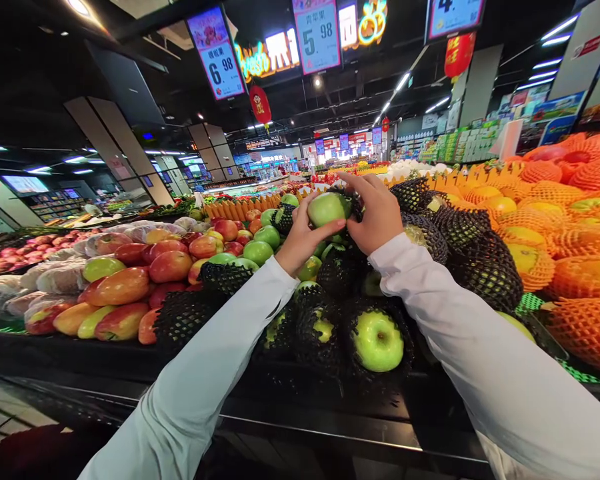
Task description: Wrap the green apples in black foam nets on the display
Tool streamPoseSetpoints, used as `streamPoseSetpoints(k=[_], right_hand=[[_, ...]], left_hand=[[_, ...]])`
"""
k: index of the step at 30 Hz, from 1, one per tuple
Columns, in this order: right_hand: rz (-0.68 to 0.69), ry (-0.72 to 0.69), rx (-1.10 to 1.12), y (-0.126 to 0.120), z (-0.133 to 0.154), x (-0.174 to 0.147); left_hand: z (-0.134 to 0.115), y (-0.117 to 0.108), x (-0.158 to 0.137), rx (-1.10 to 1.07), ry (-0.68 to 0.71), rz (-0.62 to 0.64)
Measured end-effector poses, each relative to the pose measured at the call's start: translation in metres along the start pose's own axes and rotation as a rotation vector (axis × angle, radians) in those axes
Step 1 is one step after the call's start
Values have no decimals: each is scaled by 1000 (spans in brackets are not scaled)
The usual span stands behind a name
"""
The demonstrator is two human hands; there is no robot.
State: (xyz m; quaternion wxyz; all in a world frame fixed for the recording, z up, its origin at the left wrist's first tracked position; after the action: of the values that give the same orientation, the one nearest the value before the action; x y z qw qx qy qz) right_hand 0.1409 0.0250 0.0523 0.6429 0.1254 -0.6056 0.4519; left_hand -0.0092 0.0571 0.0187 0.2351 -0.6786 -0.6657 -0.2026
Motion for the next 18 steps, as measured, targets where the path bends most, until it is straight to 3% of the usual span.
streamPoseSetpoints(k=[3, 7, 10, 15, 18], right_hand=[[-2, -27, 27, -2, 1, 0], [-5, -31, 54, -1, -1, 1], [-25, -25, 51, -1, -1, 0], [-127, 0, 57, -3, -3, 0], [-172, 107, 6, -3, -9, 0]], left_hand=[[-2, 0, -1, 61, 41, 49], [-2, 3, 0, -19, 77, 138], [-3, 2, -1, -38, 103, 104], [-6, 2, -5, -115, -21, -14], [-11, 2, -6, -219, -31, -50]])
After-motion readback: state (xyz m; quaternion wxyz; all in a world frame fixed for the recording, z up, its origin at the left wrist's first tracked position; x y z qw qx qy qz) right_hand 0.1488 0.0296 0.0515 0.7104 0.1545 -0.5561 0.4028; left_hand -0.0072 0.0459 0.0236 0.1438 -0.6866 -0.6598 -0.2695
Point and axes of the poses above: each hand's wrist, its own x-axis towards the middle knuckle, its own y-axis out of the palm, z = x × y, the point moved 3 cm from there along x, towards the middle knuckle, and after that the axes turned 4 degrees about x, right-handed, at the moved point
